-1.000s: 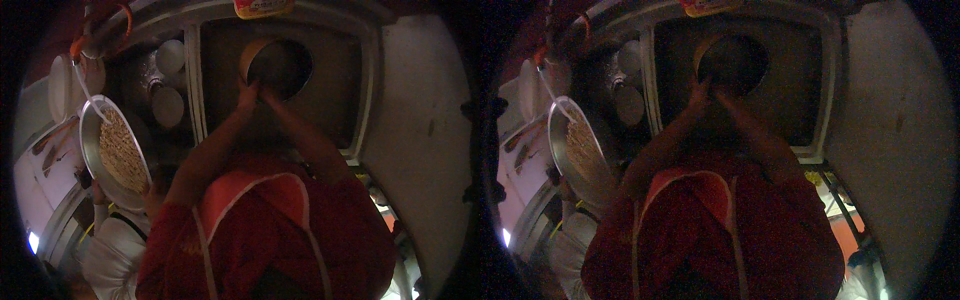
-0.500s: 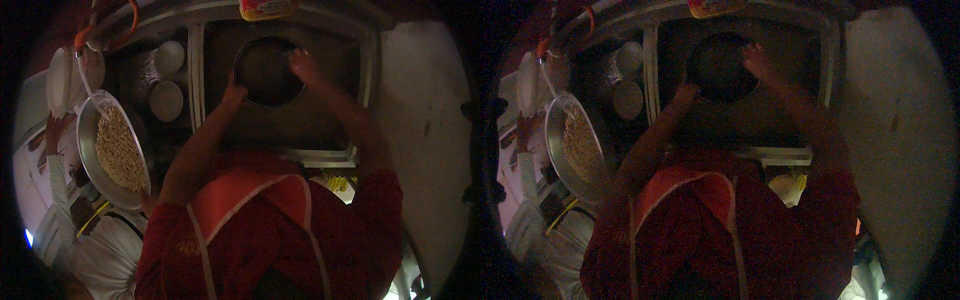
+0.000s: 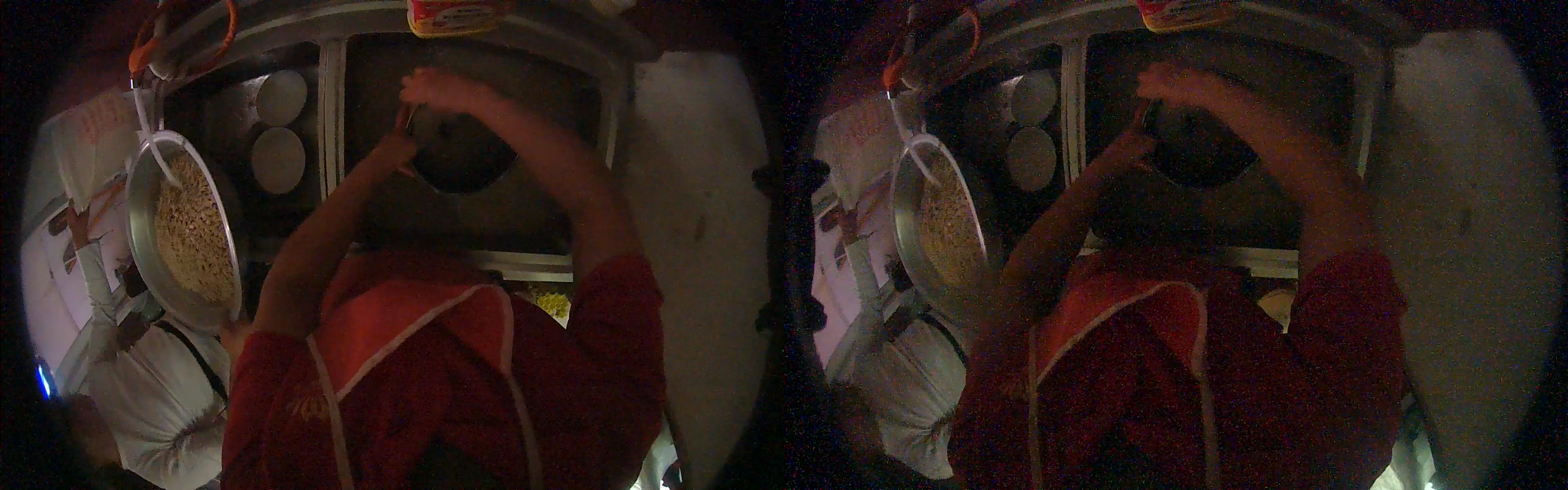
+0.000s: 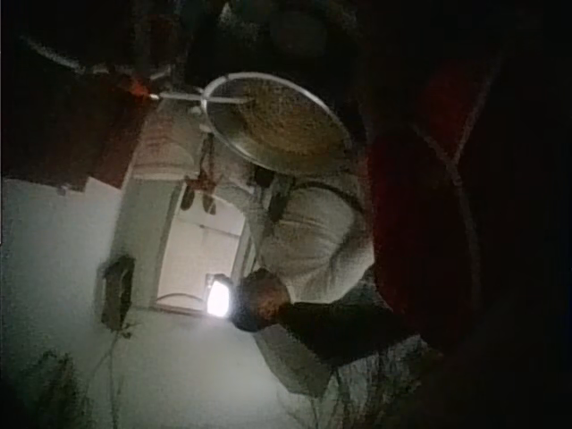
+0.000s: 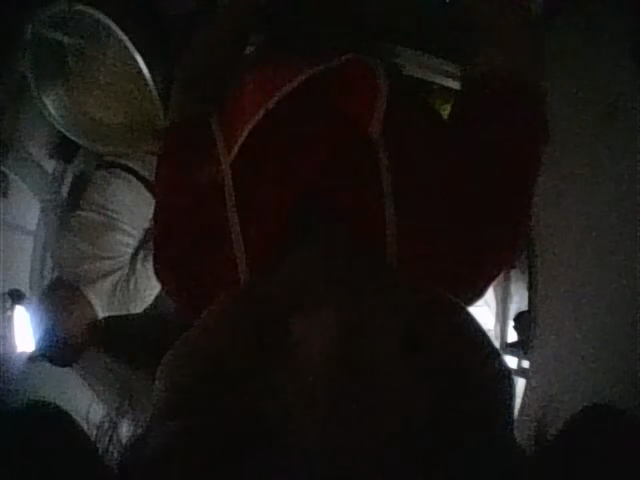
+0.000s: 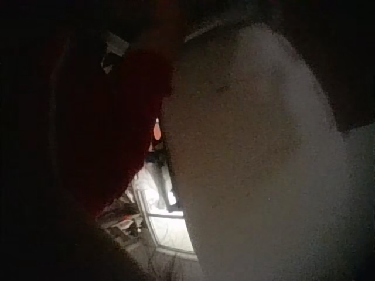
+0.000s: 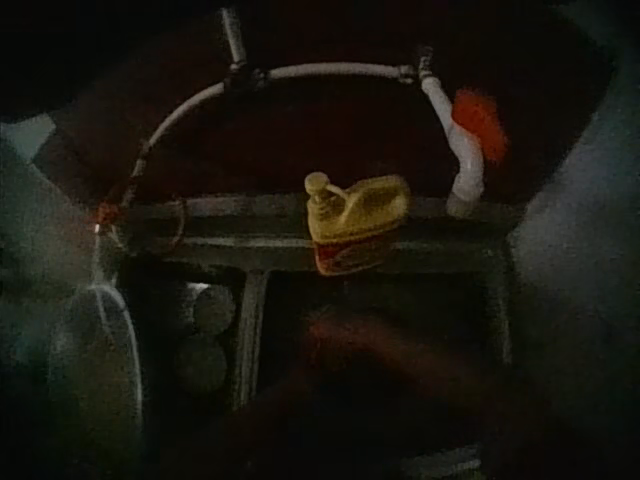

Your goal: The person washes several bowls and a pot in a double-basin sink, rinsing them under running water and placing them in the adjacent basin. Then the person moves to a wooden table and uses a red peeler to peel an eggplant over a blue bin, removing the skin in strips.

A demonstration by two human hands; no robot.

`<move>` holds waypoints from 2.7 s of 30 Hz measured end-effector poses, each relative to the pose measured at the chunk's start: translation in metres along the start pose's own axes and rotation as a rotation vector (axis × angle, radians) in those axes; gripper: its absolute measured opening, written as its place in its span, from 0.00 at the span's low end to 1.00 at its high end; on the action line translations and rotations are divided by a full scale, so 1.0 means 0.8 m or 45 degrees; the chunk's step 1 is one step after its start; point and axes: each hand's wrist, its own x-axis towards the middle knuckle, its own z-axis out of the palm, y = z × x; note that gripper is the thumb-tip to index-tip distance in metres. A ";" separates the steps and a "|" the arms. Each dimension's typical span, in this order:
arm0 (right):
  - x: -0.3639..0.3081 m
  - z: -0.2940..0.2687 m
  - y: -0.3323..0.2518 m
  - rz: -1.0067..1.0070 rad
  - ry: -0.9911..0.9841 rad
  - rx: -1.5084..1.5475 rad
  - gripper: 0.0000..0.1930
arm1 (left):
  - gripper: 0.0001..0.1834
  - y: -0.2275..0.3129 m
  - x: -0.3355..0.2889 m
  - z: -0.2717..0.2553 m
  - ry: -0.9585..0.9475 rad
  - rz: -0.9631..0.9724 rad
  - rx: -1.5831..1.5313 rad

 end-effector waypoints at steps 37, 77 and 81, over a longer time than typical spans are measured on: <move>-0.188 0.092 -0.096 0.864 0.643 -0.327 0.25 | 0.49 0.013 -0.043 0.152 0.259 -0.682 -0.058; -0.087 0.203 0.044 0.530 -0.102 0.614 0.28 | 0.38 0.012 -0.020 0.102 0.114 -0.885 -0.727; -0.115 0.130 0.087 0.927 -0.451 0.240 0.21 | 0.50 0.010 -0.021 0.120 0.405 -0.983 -1.039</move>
